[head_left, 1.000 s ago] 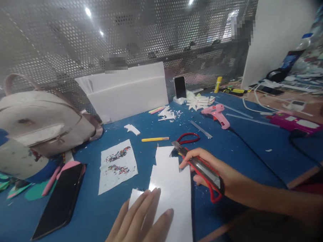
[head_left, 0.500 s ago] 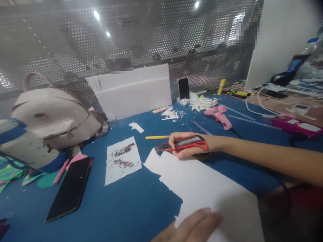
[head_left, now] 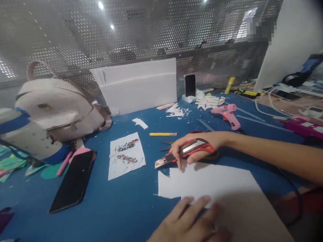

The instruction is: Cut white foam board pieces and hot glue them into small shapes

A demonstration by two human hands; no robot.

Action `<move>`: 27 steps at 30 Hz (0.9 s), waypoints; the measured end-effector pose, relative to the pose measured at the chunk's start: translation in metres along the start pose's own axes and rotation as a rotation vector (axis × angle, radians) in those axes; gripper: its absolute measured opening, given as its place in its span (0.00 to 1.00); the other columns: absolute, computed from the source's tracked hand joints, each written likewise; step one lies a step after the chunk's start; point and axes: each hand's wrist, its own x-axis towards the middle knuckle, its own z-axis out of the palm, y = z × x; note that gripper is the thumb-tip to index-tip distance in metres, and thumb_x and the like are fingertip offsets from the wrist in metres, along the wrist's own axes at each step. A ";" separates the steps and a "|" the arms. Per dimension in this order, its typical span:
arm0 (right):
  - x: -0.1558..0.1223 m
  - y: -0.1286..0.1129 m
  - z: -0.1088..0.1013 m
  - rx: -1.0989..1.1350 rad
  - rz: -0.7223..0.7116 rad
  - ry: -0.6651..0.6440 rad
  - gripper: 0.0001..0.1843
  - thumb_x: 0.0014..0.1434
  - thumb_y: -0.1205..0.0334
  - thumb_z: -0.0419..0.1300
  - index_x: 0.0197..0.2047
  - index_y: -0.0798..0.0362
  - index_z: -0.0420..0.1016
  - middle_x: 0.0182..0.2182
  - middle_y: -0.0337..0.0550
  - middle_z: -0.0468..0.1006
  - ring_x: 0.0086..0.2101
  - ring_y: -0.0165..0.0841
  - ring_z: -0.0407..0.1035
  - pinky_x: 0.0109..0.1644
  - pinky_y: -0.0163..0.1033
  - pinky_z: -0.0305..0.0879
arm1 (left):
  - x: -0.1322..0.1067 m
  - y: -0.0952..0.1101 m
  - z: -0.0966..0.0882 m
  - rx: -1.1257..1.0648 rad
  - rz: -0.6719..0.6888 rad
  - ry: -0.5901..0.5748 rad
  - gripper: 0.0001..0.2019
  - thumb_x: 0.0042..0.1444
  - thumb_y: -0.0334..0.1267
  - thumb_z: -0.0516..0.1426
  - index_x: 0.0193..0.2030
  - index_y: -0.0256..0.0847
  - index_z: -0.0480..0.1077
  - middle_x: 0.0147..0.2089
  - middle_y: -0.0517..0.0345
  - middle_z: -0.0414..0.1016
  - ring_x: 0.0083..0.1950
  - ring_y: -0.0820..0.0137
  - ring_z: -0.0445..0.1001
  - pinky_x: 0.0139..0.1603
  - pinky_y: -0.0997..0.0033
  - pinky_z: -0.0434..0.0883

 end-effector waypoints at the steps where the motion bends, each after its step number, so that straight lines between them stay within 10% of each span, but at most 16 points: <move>1: -0.001 -0.001 0.000 -0.041 -0.008 0.053 0.14 0.61 0.56 0.62 0.45 0.56 0.70 0.39 0.48 0.79 0.43 0.35 0.73 0.46 0.40 0.68 | -0.002 -0.003 0.002 0.004 -0.026 -0.032 0.18 0.68 0.39 0.51 0.63 0.48 0.64 0.66 0.53 0.65 0.65 0.60 0.66 0.58 0.61 0.70; 7: 0.002 -0.004 0.007 -0.169 -0.046 0.432 0.13 0.62 0.54 0.59 0.32 0.56 0.71 0.22 0.34 0.67 0.24 0.25 0.63 0.30 0.32 0.61 | -0.009 -0.003 0.011 0.011 -0.061 -0.076 0.21 0.67 0.40 0.51 0.65 0.43 0.62 0.65 0.44 0.66 0.63 0.50 0.68 0.57 0.50 0.69; 13: 0.015 0.000 0.023 0.119 -0.009 0.308 0.21 0.66 0.56 0.55 0.59 0.53 0.61 0.28 0.36 0.73 0.27 0.27 0.68 0.34 0.34 0.66 | -0.010 0.001 0.019 -0.002 -0.118 -0.016 0.22 0.65 0.42 0.53 0.65 0.47 0.63 0.64 0.49 0.68 0.62 0.54 0.69 0.60 0.52 0.67; 22: 0.025 0.034 0.041 0.054 -0.108 0.275 0.23 0.66 0.57 0.55 0.61 0.54 0.64 0.44 0.50 0.77 0.42 0.34 0.74 0.46 0.40 0.70 | -0.011 -0.003 0.019 0.019 -0.134 0.037 0.20 0.67 0.35 0.51 0.64 0.50 0.63 0.61 0.58 0.72 0.62 0.66 0.70 0.61 0.65 0.69; 27: 0.027 0.049 0.052 0.083 -0.104 0.445 0.18 0.61 0.67 0.58 0.55 0.53 0.69 0.36 0.43 0.78 0.37 0.31 0.75 0.42 0.38 0.70 | -0.014 0.003 0.029 0.038 -0.157 0.088 0.18 0.66 0.37 0.53 0.62 0.53 0.66 0.62 0.66 0.71 0.65 0.74 0.65 0.66 0.71 0.63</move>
